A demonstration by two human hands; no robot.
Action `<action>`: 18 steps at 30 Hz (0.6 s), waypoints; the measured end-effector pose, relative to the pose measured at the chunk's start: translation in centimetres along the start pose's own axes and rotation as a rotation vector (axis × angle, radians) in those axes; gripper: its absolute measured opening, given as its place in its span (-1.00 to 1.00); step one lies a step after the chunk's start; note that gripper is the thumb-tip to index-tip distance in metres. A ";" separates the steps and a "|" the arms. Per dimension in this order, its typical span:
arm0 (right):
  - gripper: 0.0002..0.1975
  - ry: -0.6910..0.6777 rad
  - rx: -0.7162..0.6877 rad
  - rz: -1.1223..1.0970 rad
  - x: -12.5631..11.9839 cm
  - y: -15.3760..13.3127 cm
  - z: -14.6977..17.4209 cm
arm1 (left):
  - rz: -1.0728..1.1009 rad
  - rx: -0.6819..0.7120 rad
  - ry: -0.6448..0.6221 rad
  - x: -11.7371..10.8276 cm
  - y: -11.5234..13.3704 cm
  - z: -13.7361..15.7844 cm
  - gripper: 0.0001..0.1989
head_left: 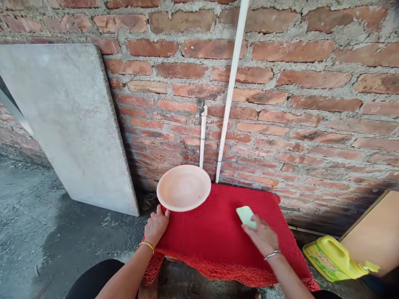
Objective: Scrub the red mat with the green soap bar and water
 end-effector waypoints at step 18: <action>-0.46 0.004 0.412 0.041 -2.9 12.0 -1.3 | 0.048 -0.035 -0.056 -0.3 0.1 -0.2 -0.25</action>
Point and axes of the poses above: each hand's wrist, its own z-axis away from the middle knuckle, its own x-axis out of the palm, y = z × x, the point moved 3 cm from there along -z, towards the middle knuckle, and after that the axes turned 1 degree about z, right-handed, at the moved point
